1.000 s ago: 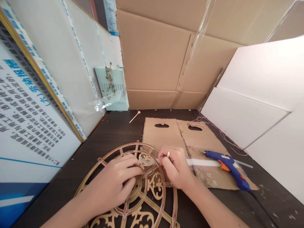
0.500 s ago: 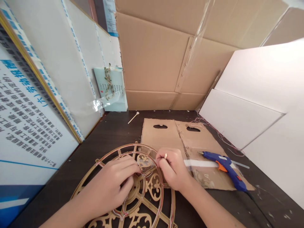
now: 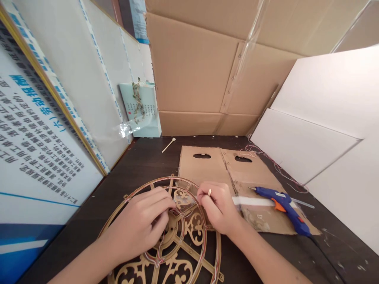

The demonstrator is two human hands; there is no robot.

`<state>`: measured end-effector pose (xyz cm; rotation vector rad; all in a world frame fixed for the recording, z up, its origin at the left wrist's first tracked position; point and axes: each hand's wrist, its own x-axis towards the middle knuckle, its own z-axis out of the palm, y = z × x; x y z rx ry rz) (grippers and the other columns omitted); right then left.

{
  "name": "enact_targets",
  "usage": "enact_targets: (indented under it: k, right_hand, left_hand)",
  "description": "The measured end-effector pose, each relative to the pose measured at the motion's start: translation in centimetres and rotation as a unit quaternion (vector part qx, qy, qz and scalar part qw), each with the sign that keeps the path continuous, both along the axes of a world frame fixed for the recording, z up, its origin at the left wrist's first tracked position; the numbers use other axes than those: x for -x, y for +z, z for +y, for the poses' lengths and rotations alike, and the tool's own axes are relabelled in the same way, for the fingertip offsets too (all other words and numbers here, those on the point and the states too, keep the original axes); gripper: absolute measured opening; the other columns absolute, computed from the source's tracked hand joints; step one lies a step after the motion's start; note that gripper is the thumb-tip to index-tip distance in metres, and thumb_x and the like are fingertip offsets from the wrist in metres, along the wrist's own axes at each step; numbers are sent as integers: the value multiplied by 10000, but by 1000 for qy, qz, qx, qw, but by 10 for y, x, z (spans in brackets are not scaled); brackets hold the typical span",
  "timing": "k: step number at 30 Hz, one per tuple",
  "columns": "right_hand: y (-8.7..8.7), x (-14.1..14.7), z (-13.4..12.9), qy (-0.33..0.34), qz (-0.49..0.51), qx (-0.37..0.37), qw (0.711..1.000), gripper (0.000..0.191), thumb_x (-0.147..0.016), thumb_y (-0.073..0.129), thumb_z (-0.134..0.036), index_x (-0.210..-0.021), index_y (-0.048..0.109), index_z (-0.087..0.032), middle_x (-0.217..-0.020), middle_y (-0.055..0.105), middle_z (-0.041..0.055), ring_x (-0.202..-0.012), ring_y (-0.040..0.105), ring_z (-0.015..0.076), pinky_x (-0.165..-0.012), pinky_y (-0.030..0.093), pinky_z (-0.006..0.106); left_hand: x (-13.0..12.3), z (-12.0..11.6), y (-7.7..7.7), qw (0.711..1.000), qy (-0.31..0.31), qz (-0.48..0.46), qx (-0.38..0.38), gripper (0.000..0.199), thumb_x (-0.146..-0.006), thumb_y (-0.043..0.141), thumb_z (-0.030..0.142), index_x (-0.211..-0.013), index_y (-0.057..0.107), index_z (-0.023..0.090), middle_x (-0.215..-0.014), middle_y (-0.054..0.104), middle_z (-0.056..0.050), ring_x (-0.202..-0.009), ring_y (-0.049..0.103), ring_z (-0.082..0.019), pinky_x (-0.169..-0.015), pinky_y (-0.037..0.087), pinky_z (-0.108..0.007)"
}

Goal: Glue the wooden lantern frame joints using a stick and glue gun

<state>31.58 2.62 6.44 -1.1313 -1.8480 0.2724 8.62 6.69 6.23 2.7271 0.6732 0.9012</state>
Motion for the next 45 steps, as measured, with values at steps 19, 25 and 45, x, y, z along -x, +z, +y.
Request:
enact_targets:
  k: [19,25,45]
  right_hand:
    - [3,5,-3,6,-16,-15,1000,279,-883,412,-133,-629,502,-202,-577,538,-16,-521,507,131,-533,365,253]
    - [3,6,-3,2,-22,-11,1000,281,-887,407,-134,-627,489,-204,-581,537,-16,-530,511,132,-538,367,251]
    - [-4,9,-3,3,-26,3,1000,311,-929,430,-177,-640,540,-210,-568,558,-19,-500,524,133,-515,368,268]
  left_hand:
    - [3,-8,14,989,58,-135,26,144,-919,470,104,-835,549,189,-813,607,-7,-798,563,-157,-730,439,-305]
    - [3,-6,15,984,57,-159,50,143,-880,497,97,-808,572,194,-792,612,-10,-781,565,-161,-726,443,-304]
    - [60,-98,-3,891,199,-344,221,154,-978,575,223,-860,668,256,-797,671,11,-715,631,-139,-639,521,-245]
